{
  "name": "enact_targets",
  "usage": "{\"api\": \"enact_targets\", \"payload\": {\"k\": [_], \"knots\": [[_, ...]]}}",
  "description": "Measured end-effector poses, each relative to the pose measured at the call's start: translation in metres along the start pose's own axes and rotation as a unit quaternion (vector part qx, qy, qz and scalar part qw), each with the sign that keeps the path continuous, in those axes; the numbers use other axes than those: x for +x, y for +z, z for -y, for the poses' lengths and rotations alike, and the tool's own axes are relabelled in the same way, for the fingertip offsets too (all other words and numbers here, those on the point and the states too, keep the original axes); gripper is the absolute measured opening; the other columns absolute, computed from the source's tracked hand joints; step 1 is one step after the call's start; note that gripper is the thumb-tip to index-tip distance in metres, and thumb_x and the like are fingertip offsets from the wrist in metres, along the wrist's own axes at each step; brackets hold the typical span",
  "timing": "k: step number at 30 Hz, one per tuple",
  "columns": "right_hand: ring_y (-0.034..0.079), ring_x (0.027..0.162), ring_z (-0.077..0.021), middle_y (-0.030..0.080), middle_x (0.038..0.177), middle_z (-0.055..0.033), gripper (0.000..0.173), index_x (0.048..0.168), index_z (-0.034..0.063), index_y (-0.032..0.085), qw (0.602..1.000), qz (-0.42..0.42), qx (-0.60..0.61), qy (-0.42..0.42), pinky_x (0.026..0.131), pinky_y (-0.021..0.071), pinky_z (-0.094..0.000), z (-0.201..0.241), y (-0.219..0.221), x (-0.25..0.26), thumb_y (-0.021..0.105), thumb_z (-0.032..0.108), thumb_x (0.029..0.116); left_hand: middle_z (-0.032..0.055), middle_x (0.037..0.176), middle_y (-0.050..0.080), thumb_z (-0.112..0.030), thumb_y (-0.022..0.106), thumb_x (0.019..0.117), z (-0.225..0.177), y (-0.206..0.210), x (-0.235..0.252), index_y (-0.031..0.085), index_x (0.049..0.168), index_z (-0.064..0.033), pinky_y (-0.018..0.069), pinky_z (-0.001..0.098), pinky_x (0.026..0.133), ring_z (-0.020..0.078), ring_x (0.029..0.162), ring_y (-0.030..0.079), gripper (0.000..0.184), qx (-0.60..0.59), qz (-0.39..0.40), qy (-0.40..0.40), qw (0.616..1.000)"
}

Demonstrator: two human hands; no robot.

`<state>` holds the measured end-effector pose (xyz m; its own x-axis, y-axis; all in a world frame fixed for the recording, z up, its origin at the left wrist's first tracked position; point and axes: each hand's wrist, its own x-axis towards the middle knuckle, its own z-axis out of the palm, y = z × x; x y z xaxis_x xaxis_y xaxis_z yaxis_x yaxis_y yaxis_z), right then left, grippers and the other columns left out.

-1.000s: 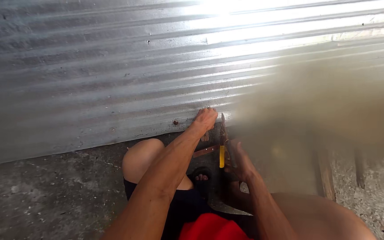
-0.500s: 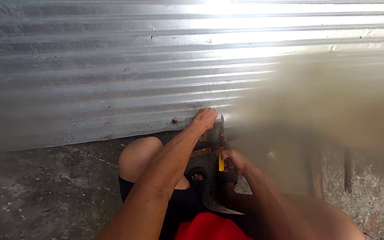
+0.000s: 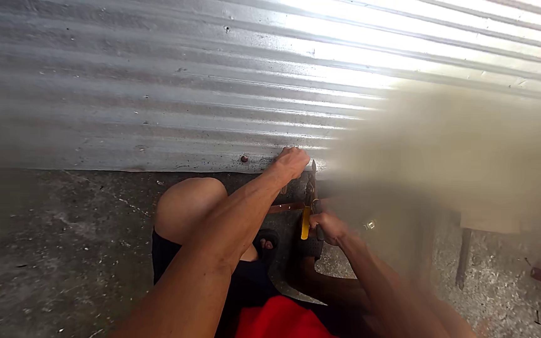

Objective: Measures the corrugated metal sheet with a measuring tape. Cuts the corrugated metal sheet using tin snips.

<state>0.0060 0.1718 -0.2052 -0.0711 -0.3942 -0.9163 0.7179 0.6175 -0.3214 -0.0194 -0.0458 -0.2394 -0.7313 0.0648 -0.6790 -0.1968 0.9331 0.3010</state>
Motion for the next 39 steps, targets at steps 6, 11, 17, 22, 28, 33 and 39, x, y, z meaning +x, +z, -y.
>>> {"api": "enact_targets", "payload": {"k": [6,11,17,22,28,33,39], "knots": [[0.066,0.069,-0.0236,0.061,0.087,-0.0122,0.058,0.126,0.0064,0.044,1.0,-0.013,-0.013,0.022,0.058,0.06,-0.0425,0.007,0.008,-0.004,0.061,0.002,0.071,0.0207,0.112,0.067,-0.011,0.081,0.0813,0.002,-0.002,-0.002,0.063,0.122,0.0026,0.0546,0.0545,0.087,0.0391,0.105,0.066,0.047,-0.012,0.0,0.001,1.0],[0.063,0.068,-0.0159,0.061,0.087,-0.0086,0.06,0.118,0.0039,0.047,0.999,-0.035,0.02,-0.027,0.055,0.0533,-0.0329,-0.025,0.004,0.014,0.065,0.005,0.0605,0.0214,0.114,0.066,-0.009,0.08,0.0824,0.001,0.0,-0.001,0.063,0.121,0.0021,0.0536,0.0553,0.089,0.0397,0.106,0.066,0.044,-0.015,-0.001,0.002,1.0],[0.068,0.077,-0.0188,0.07,0.097,-0.0139,0.05,0.115,-0.0009,0.054,1.0,-0.013,-0.008,-0.024,0.061,0.055,-0.0333,-0.03,-0.004,0.025,0.063,0.007,0.0662,0.0214,0.114,0.066,-0.004,0.078,0.0814,0.002,0.003,-0.002,0.064,0.117,0.0017,0.0527,0.0565,0.089,0.0399,0.104,0.066,0.039,-0.028,-0.018,0.004,0.999],[0.064,0.064,-0.0202,0.063,0.079,-0.0099,0.048,0.117,0.0015,0.051,0.973,-0.154,-0.164,-0.055,0.059,0.0564,-0.0395,-0.032,0.023,0.036,0.069,0.008,0.0732,0.0191,0.113,0.067,-0.007,0.079,0.0812,0.004,0.0,-0.001,0.064,0.119,0.0002,0.0535,0.0551,0.088,0.0382,0.106,0.066,0.041,-0.031,-0.011,0.003,0.999],[0.066,0.064,-0.0218,0.065,0.079,-0.0105,0.044,0.114,0.0025,0.055,0.966,-0.163,-0.194,-0.056,0.061,0.0575,-0.0422,-0.031,0.022,0.028,0.07,0.014,0.0745,0.0188,0.109,0.068,-0.008,0.08,0.0811,0.004,-0.006,-0.003,0.064,0.117,0.0005,0.0548,0.0552,0.085,0.0379,0.105,0.067,0.041,-0.041,0.004,0.008,0.999],[0.073,0.087,-0.0316,0.07,0.107,-0.0223,0.05,0.127,-0.0031,0.048,0.996,-0.081,-0.002,0.037,0.071,0.0618,-0.0447,-0.001,0.018,0.001,0.06,-0.002,0.0774,0.0179,0.111,0.068,-0.01,0.08,0.0818,0.008,-0.008,0.0,0.067,0.114,-0.0005,0.0553,0.0553,0.085,0.0382,0.106,0.066,0.037,-0.045,0.009,0.012,0.999],[0.067,0.069,-0.0246,0.067,0.082,-0.0151,0.026,0.104,-0.001,0.057,0.99,-0.124,-0.058,0.03,0.062,0.0578,-0.0413,0.015,0.027,-0.01,0.061,0.003,0.0788,0.0194,0.108,0.067,-0.009,0.079,0.0826,0.014,-0.022,0.003,0.067,0.108,0.0002,0.0562,0.0547,0.085,0.0386,0.105,0.066,0.03,-0.038,0.032,0.04,0.998]]}}
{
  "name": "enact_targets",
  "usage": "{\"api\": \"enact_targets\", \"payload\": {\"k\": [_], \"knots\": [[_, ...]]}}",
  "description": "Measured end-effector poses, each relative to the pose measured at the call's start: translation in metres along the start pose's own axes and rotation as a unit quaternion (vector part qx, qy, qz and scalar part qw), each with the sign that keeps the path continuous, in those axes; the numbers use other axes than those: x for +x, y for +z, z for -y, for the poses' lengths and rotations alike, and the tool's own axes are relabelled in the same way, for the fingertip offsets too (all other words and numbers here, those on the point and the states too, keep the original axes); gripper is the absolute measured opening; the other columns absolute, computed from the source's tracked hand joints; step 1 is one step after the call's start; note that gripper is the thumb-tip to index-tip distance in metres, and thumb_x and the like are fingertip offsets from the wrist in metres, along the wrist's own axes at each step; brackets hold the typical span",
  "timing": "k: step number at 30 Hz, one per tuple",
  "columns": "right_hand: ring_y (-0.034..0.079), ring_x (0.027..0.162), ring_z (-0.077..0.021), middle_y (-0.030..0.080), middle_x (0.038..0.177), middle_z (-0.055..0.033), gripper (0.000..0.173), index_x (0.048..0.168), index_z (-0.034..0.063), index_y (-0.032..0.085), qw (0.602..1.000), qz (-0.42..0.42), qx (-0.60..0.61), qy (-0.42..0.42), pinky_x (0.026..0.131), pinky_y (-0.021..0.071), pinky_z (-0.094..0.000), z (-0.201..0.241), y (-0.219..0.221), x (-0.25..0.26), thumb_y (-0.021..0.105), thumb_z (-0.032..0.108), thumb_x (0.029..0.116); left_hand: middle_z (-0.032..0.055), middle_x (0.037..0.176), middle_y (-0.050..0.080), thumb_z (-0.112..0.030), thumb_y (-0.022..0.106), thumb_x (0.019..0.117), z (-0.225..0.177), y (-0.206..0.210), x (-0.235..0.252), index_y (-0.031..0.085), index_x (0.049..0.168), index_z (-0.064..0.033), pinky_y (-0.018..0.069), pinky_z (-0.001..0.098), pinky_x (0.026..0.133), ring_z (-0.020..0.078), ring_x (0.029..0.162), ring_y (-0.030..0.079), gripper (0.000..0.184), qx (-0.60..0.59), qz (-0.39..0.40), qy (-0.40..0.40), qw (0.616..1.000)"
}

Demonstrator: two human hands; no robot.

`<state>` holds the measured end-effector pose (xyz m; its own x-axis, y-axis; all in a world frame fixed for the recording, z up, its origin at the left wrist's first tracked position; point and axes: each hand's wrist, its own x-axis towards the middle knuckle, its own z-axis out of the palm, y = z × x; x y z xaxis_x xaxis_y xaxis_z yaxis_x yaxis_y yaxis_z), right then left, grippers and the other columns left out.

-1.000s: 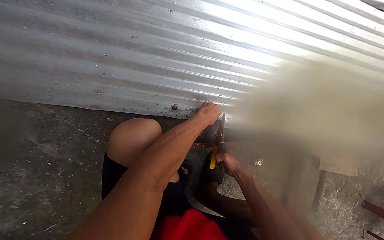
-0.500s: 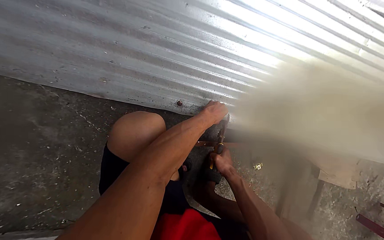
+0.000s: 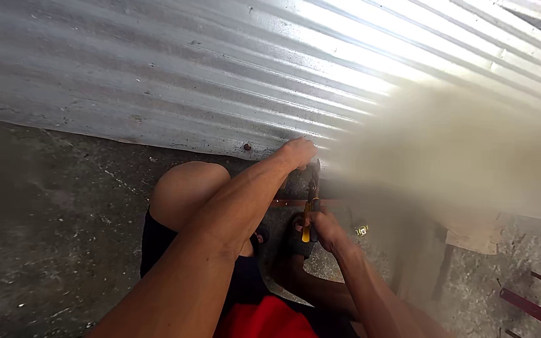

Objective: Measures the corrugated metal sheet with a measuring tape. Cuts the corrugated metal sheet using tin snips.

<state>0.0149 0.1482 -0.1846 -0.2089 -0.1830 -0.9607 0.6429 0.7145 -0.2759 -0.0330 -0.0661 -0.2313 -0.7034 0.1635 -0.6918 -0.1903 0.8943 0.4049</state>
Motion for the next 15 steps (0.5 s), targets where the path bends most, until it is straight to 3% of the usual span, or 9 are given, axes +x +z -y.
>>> {"api": "enact_targets", "payload": {"k": [3,6,11,13,15], "knots": [[0.06,0.056,-0.018,0.06,0.068,-0.0087,0.017,0.101,-0.0005,0.059,0.996,-0.076,-0.032,-0.036,0.054,0.0538,-0.0358,-0.021,0.015,0.016,0.062,0.001,0.0846,0.0185,0.109,0.067,-0.007,0.08,0.0807,-0.002,0.007,0.0,0.067,0.109,-0.0008,0.0563,0.0561,0.083,0.0392,0.106,0.066,0.032,0.005,-0.009,-0.005,1.0],[0.06,0.057,-0.0199,0.061,0.072,-0.0098,0.017,0.102,-0.0005,0.062,0.991,-0.119,-0.035,-0.046,0.055,0.0531,-0.0389,-0.033,0.026,0.025,0.064,0.003,0.0851,0.0199,0.113,0.066,-0.008,0.081,0.0803,-0.007,0.02,-0.001,0.065,0.116,0.0006,0.0546,0.0566,0.087,0.0398,0.108,0.065,0.04,0.013,-0.035,-0.02,0.999],[0.067,0.068,-0.0196,0.067,0.078,-0.009,0.012,0.096,0.003,0.065,0.991,-0.033,-0.126,-0.041,0.065,0.0563,-0.0398,-0.007,0.007,0.009,0.067,0.012,0.0878,0.0271,0.137,0.057,-0.014,0.082,0.0833,-0.016,0.028,-0.006,0.052,0.142,0.0032,0.0471,0.0574,0.104,0.0455,0.122,0.058,0.068,-0.003,-0.042,-0.068,0.997],[0.069,0.071,-0.0196,0.069,0.081,-0.0087,0.017,0.098,0.0043,0.064,0.98,-0.005,-0.199,-0.028,0.067,0.0573,-0.0415,0.005,-0.001,0.006,0.067,0.017,0.0877,0.0283,0.149,0.048,-0.017,0.084,0.0815,-0.02,0.032,-0.008,0.045,0.151,0.0013,0.0452,0.0588,0.107,0.0498,0.132,0.051,0.081,-0.018,-0.049,-0.098,0.994],[0.066,0.068,-0.0184,0.067,0.08,-0.0078,0.018,0.099,0.0037,0.063,0.972,0.005,-0.235,-0.015,0.064,0.0549,-0.0401,0.009,-0.012,0.003,0.069,0.014,0.0847,0.0256,0.158,0.039,-0.017,0.084,0.0804,-0.025,0.044,-0.01,0.039,0.157,-0.005,0.0409,0.0616,0.11,0.0501,0.142,0.04,0.09,-0.03,-0.07,-0.116,0.99]]}}
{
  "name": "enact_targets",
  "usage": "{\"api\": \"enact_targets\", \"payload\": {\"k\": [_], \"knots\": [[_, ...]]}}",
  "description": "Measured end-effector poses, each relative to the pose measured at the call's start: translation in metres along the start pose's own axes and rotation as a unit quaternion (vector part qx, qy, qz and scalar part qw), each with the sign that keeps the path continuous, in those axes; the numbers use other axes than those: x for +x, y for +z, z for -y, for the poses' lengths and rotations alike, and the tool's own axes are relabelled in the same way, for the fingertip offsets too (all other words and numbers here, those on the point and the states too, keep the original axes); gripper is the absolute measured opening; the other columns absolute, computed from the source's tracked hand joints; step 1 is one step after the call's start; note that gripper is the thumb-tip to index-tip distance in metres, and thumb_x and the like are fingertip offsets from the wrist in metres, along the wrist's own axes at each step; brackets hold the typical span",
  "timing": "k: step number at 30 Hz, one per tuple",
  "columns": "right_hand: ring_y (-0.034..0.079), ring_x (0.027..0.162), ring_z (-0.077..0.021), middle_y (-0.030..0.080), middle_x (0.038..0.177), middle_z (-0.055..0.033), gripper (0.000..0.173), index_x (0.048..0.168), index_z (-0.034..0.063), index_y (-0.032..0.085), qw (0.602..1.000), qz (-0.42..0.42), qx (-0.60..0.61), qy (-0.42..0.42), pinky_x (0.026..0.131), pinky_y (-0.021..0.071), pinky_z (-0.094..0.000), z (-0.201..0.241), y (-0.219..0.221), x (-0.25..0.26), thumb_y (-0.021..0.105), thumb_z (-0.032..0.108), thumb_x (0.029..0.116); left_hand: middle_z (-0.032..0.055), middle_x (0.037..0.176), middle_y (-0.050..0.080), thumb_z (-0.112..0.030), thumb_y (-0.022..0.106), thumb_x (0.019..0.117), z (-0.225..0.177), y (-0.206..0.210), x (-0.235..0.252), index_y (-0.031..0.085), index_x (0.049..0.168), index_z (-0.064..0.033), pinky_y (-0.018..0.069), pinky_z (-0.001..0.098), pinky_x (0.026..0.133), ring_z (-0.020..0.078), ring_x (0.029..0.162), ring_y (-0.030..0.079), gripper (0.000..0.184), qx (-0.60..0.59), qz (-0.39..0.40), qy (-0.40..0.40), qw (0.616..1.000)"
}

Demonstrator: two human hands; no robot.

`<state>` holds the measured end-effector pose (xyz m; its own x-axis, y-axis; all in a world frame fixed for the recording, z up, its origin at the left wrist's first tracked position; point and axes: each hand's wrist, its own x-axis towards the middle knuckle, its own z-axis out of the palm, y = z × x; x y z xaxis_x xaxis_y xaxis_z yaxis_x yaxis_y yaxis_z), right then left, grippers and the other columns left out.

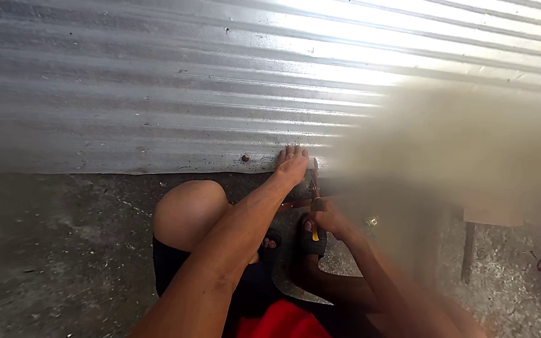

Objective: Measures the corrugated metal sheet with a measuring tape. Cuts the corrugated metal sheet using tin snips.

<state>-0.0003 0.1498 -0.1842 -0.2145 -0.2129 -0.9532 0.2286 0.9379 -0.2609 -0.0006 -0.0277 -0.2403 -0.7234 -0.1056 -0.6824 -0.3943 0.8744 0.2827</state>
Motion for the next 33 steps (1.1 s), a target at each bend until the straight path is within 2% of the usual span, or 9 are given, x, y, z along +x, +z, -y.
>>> {"api": "enact_targets", "payload": {"k": [2,5,10,13,18,23,25,28,33], "knots": [[0.064,0.065,-0.0158,0.064,0.078,-0.0063,0.021,0.102,0.0033,0.061,1.0,0.0,-0.013,-0.001,0.062,0.0555,-0.0366,-0.004,-0.017,-0.003,0.069,0.006,0.0829,0.0251,0.161,0.036,-0.012,0.079,0.0854,-0.002,0.006,0.001,0.035,0.159,-0.008,0.0377,0.0633,0.112,0.0508,0.145,0.036,0.086,-0.002,-0.017,-0.013,1.0],[0.059,0.066,-0.0157,0.06,0.079,-0.006,0.02,0.105,0.0039,0.062,0.997,0.0,-0.079,0.003,0.062,0.0511,-0.0372,-0.009,-0.047,-0.002,0.066,0.007,0.0856,0.0291,0.15,0.048,-0.006,0.061,0.099,-0.003,0.002,0.007,0.043,0.153,-0.0013,0.0429,0.0581,0.111,0.0513,0.135,0.049,0.057,0.026,-0.016,-0.007,1.0],[0.063,0.063,-0.0134,0.065,0.075,-0.003,0.01,0.093,0.0072,0.066,0.995,0.037,-0.086,-0.027,0.06,0.0544,-0.0351,-0.014,-0.081,0.006,0.066,0.016,0.088,0.0191,0.115,0.069,-0.014,0.078,0.0867,0.01,-0.016,0.018,0.062,0.129,-0.0027,0.0507,0.0556,0.095,0.038,0.107,0.066,0.046,0.034,0.024,0.056,0.998],[0.066,0.068,-0.016,0.067,0.08,-0.0053,0.013,0.094,0.0077,0.067,0.997,0.057,-0.033,-0.037,0.061,0.0564,-0.0363,-0.015,-0.088,0.007,0.066,0.018,0.0856,0.0177,0.111,0.069,-0.016,0.08,0.085,0.012,-0.019,0.023,0.064,0.126,-0.0042,0.0527,0.0552,0.091,0.0376,0.105,0.067,0.046,0.041,0.034,0.058,0.997],[0.064,0.076,-0.0233,0.064,0.082,-0.009,0.024,0.094,0.0074,0.065,0.964,0.005,-0.267,0.003,0.069,0.0516,-0.0493,0.017,-0.082,-0.006,0.062,0.031,0.0936,0.0181,0.111,0.069,-0.015,0.079,0.0848,0.012,-0.018,0.024,0.064,0.126,-0.0034,0.0529,0.0549,0.09,0.0373,0.104,0.067,0.045,0.046,0.033,0.057,0.997],[0.066,0.053,-0.0175,0.065,0.069,-0.0078,0.009,0.1,0.0015,0.058,0.996,0.067,-0.025,0.048,0.052,0.0601,-0.0344,0.018,-0.075,-0.01,0.06,0.009,0.097,0.0172,0.111,0.07,-0.016,0.079,0.0847,0.011,-0.02,0.023,0.064,0.127,-0.0039,0.0521,0.0545,0.092,0.0365,0.104,0.067,0.046,0.041,0.03,0.058,0.997],[0.073,0.066,-0.022,0.072,0.084,-0.0127,0.018,0.114,0.0006,0.057,0.993,0.101,0.041,0.042,0.059,0.0629,-0.0372,0.006,-0.068,-0.008,0.058,0.002,0.0959,0.0175,0.11,0.069,-0.015,0.079,0.0841,0.009,-0.018,0.02,0.064,0.126,-0.003,0.0524,0.0542,0.091,0.0363,0.102,0.068,0.047,0.047,0.032,0.057,0.997],[0.069,0.088,-0.0219,0.068,0.11,-0.012,0.042,0.13,0.0062,0.055,0.993,0.116,0.033,0.008,0.072,0.0597,-0.0397,0.002,-0.075,-0.003,0.061,0.003,0.089,0.0187,0.114,0.068,-0.014,0.079,0.0846,0.007,-0.017,0.019,0.06,0.131,-0.0023,0.0507,0.0537,0.094,0.0364,0.105,0.067,0.051,0.055,0.035,0.05,0.997],[0.068,0.08,-0.0225,0.068,0.097,-0.0125,0.026,0.119,0.0024,0.058,0.983,0.059,0.167,0.053,0.066,0.0582,-0.0413,0.024,-0.059,-0.013,0.059,0.001,0.0928,0.0178,0.115,0.069,-0.016,0.08,0.0834,0.008,-0.015,0.022,0.061,0.132,-0.0053,0.0521,0.0539,0.093,0.0365,0.104,0.068,0.054,0.064,0.03,0.046,0.996]]}}
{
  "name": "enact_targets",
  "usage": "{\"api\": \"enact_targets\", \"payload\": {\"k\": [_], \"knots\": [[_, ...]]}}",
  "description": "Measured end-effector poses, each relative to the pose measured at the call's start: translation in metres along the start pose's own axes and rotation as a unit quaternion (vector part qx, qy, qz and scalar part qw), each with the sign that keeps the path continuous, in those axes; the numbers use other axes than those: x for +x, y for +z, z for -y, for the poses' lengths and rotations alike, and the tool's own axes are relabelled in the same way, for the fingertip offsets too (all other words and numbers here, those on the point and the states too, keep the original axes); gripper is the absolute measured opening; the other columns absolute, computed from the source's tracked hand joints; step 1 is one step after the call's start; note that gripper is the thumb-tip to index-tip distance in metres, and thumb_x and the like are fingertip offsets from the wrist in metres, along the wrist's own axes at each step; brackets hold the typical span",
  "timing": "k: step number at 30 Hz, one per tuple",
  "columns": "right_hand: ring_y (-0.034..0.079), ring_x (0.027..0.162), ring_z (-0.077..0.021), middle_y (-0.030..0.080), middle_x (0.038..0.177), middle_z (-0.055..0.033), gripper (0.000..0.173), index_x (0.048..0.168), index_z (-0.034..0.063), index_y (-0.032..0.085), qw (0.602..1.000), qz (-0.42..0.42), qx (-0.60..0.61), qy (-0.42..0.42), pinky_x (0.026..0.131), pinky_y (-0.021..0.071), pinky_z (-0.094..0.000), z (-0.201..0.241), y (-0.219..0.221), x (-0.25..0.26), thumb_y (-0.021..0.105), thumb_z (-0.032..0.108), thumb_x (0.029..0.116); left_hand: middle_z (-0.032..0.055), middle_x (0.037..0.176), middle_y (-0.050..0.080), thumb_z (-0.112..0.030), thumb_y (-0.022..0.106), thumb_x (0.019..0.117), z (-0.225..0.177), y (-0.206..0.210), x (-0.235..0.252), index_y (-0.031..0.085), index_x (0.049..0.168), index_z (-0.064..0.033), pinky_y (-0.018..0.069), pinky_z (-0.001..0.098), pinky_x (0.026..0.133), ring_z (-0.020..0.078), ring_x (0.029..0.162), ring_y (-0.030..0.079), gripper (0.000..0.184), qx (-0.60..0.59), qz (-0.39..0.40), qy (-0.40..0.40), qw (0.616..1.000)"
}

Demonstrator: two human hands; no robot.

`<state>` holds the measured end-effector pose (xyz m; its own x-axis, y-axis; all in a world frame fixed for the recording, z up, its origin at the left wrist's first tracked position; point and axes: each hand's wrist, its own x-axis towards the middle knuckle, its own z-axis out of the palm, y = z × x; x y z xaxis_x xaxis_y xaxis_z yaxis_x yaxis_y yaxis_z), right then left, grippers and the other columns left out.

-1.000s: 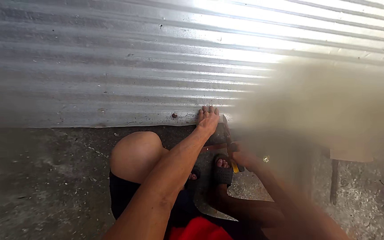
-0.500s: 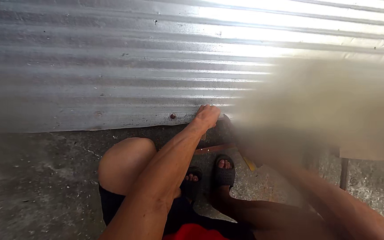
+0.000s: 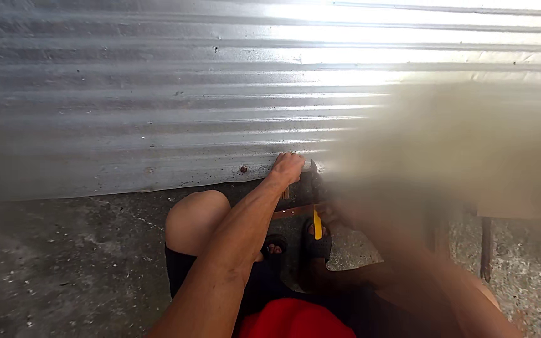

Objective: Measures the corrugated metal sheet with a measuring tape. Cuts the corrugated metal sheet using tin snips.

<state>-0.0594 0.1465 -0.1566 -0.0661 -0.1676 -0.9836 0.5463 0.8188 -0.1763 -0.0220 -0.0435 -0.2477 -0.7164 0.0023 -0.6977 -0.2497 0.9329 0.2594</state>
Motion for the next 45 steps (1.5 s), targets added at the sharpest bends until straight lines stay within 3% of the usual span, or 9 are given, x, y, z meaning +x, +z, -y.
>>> {"api": "enact_targets", "payload": {"k": [3,11,14,17,24,28,32,39,45], "knots": [[0.059,0.059,-0.0172,0.061,0.079,-0.0092,0.019,0.109,0.0045,0.059,0.998,-0.055,-0.024,-0.015,0.049,0.05,-0.0342,-0.007,0.021,0.004,0.063,0.006,0.0912,0.0179,0.118,0.068,-0.017,0.08,0.0833,0.0,0.005,0.0,0.06,0.135,-0.0059,0.0518,0.0538,0.093,0.037,0.104,0.067,0.057,0.004,0.0,-0.004,1.0],[0.055,0.063,-0.0146,0.056,0.079,-0.0053,0.011,0.097,0.0064,0.058,0.982,-0.032,-0.183,-0.018,0.053,0.0476,-0.0332,0.018,-0.011,0.007,0.066,0.012,0.091,0.0195,0.12,0.066,-0.017,0.08,0.0847,0.0,-0.002,0.001,0.057,0.138,-0.0046,0.052,0.0522,0.094,0.037,0.106,0.067,0.06,0.025,0.012,-0.001,1.0],[0.065,0.083,-0.0212,0.064,0.099,-0.0106,0.03,0.12,0.0047,0.06,0.999,0.019,-0.02,-0.045,0.065,0.0568,-0.041,-0.008,-0.012,0.019,0.065,0.006,0.0902,0.0204,0.12,0.066,-0.018,0.08,0.0842,0.001,0.003,0.0,0.058,0.136,-0.0031,0.0515,0.0537,0.095,0.0381,0.106,0.067,0.058,0.016,-0.001,0.001,1.0],[0.068,0.104,-0.0324,0.064,0.128,-0.0166,0.068,0.154,0.0199,0.038,0.977,0.119,0.164,-0.06,0.074,0.0586,-0.0506,-0.039,-0.005,0.036,0.054,0.01,0.0885,0.0195,0.117,0.067,-0.015,0.079,0.0838,0.0,-0.002,-0.004,0.061,0.13,-0.003,0.0512,0.0543,0.095,0.0377,0.105,0.067,0.052,0.002,-0.01,0.002,1.0],[0.067,0.084,-0.0227,0.064,0.098,-0.009,0.048,0.13,0.0163,0.046,0.939,0.1,0.293,-0.15,0.064,0.0565,-0.0397,-0.046,0.032,0.04,0.057,0.016,0.0832,0.0168,0.109,0.07,-0.015,0.081,0.0829,0.0,-0.015,-0.019,0.065,0.125,-0.0039,0.053,0.0545,0.09,0.0359,0.101,0.068,0.046,-0.003,-0.032,0.014,0.999],[0.07,0.091,-0.0346,0.067,0.11,-0.0197,0.05,0.139,0.0145,0.042,0.891,0.143,0.399,-0.163,0.066,0.0594,-0.0468,-0.052,0.029,0.037,0.048,0.044,0.1001,0.0164,0.106,0.07,-0.016,0.08,0.0835,0.005,-0.017,-0.009,0.067,0.12,-0.0052,0.0549,0.0552,0.086,0.0367,0.103,0.068,0.04,-0.001,0.002,0.023,1.0],[0.067,0.102,-0.0384,0.064,0.122,-0.0231,0.072,0.14,0.0094,0.047,0.888,0.136,0.432,-0.083,0.079,0.0578,-0.0543,-0.046,0.022,0.03,0.035,0.067,0.0992,0.0154,0.105,0.071,-0.017,0.081,0.0826,0.007,-0.013,-0.002,0.067,0.118,-0.0048,0.0555,0.0547,0.086,0.0363,0.103,0.068,0.04,-0.002,0.005,0.031,1.0],[0.068,0.096,-0.031,0.067,0.113,-0.017,0.054,0.14,0.0128,0.05,0.977,0.049,0.2,-0.049,0.072,0.0585,-0.0454,-0.025,-0.022,0.022,0.055,0.04,0.0932,0.0177,0.108,0.07,-0.014,0.081,0.0826,0.003,-0.008,-0.005,0.065,0.123,-0.0021,0.0543,0.0566,0.088,0.0382,0.105,0.067,0.045,-0.011,-0.006,0.026,1.0],[0.069,0.092,-0.0342,0.068,0.11,-0.0202,0.052,0.136,0.0091,0.052,0.966,0.061,0.248,-0.023,0.071,0.0577,-0.0479,-0.016,-0.022,0.023,0.043,0.045,0.099,0.0155,0.106,0.071,-0.015,0.082,0.0814,0.005,-0.002,-0.003,0.067,0.119,-0.0037,0.0535,0.0547,0.089,0.0356,0.103,0.068,0.042,-0.017,-0.016,0.028,0.999]]}}
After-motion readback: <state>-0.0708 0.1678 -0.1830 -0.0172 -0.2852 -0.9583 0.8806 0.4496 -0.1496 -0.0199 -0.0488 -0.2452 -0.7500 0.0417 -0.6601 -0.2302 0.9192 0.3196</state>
